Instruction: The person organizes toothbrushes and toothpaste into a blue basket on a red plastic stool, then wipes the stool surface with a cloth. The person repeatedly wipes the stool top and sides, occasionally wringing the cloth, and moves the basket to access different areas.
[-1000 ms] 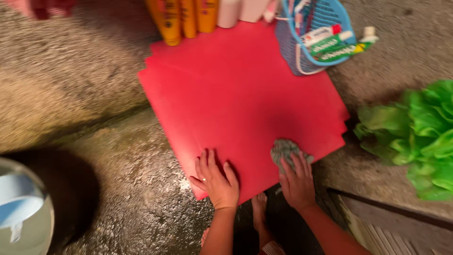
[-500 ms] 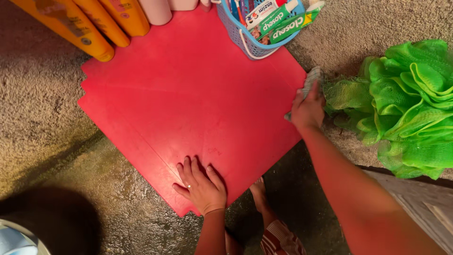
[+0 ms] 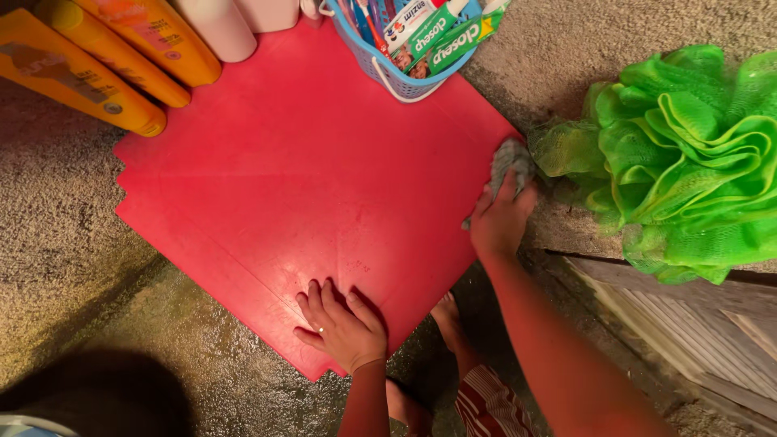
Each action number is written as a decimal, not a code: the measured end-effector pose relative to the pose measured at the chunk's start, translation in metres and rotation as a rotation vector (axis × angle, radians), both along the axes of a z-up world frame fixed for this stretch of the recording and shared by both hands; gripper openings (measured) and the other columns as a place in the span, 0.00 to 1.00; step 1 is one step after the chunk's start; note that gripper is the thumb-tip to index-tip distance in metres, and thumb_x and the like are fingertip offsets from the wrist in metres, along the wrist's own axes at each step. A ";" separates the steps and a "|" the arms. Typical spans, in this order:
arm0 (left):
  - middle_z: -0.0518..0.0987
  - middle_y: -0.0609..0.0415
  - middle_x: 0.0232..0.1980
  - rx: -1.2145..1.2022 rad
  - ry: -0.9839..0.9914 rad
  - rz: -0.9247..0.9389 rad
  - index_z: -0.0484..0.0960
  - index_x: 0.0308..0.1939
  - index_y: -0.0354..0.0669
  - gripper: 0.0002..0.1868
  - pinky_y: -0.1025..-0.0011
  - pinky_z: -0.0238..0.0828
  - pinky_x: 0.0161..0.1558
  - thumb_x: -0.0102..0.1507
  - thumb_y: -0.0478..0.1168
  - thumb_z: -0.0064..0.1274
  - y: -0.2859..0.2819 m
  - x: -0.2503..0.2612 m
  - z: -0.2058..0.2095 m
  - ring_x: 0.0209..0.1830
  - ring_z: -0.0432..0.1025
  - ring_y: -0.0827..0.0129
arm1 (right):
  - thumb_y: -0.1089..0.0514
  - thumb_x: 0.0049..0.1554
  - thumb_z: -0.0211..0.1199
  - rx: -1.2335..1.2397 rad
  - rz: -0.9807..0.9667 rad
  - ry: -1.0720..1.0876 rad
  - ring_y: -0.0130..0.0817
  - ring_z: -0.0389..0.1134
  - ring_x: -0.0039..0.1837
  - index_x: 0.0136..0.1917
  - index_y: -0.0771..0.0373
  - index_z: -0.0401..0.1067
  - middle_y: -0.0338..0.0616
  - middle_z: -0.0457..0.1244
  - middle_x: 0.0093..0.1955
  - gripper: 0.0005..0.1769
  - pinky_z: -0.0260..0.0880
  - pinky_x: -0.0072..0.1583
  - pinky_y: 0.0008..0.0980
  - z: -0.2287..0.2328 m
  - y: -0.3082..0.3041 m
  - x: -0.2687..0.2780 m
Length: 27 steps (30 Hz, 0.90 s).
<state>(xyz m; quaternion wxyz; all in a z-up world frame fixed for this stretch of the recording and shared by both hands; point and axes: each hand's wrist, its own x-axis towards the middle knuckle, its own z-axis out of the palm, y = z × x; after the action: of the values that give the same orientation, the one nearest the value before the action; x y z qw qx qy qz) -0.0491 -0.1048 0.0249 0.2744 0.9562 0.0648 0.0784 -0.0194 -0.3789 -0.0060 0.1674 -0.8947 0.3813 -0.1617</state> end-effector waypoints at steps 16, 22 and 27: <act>0.63 0.46 0.79 -0.329 -0.067 -0.089 0.62 0.75 0.39 0.32 0.36 0.17 0.76 0.68 0.48 0.38 0.023 -0.007 -0.004 0.85 0.46 0.47 | 0.37 0.62 0.53 1.080 -0.675 -0.673 0.39 0.66 0.57 0.75 0.71 0.55 0.55 0.63 0.61 0.42 0.70 0.56 0.38 -0.047 0.175 -0.068; 0.59 0.46 0.81 -0.802 0.085 -0.036 0.56 0.78 0.37 0.35 0.50 0.15 0.78 0.66 0.46 0.31 0.048 -0.002 -0.001 0.85 0.46 0.56 | 0.32 0.64 0.51 1.011 -0.684 -0.374 0.44 0.66 0.63 0.73 0.75 0.58 0.61 0.63 0.63 0.45 0.66 0.64 0.38 -0.081 0.274 -0.117; 0.59 0.48 0.81 -1.426 0.228 -0.037 0.59 0.76 0.37 0.32 0.63 0.37 0.80 0.71 0.49 0.27 0.075 0.002 0.004 0.84 0.48 0.60 | 0.28 0.65 0.50 1.041 -0.719 -0.181 0.44 0.64 0.63 0.72 0.75 0.56 0.58 0.61 0.64 0.47 0.63 0.65 0.43 -0.086 0.322 -0.136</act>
<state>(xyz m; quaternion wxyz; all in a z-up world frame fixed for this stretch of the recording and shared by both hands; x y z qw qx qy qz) -0.0468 -0.0294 0.0286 0.8244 0.5478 0.1122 -0.0880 -0.1553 -0.0569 -0.0923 0.5468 -0.4953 0.6707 -0.0766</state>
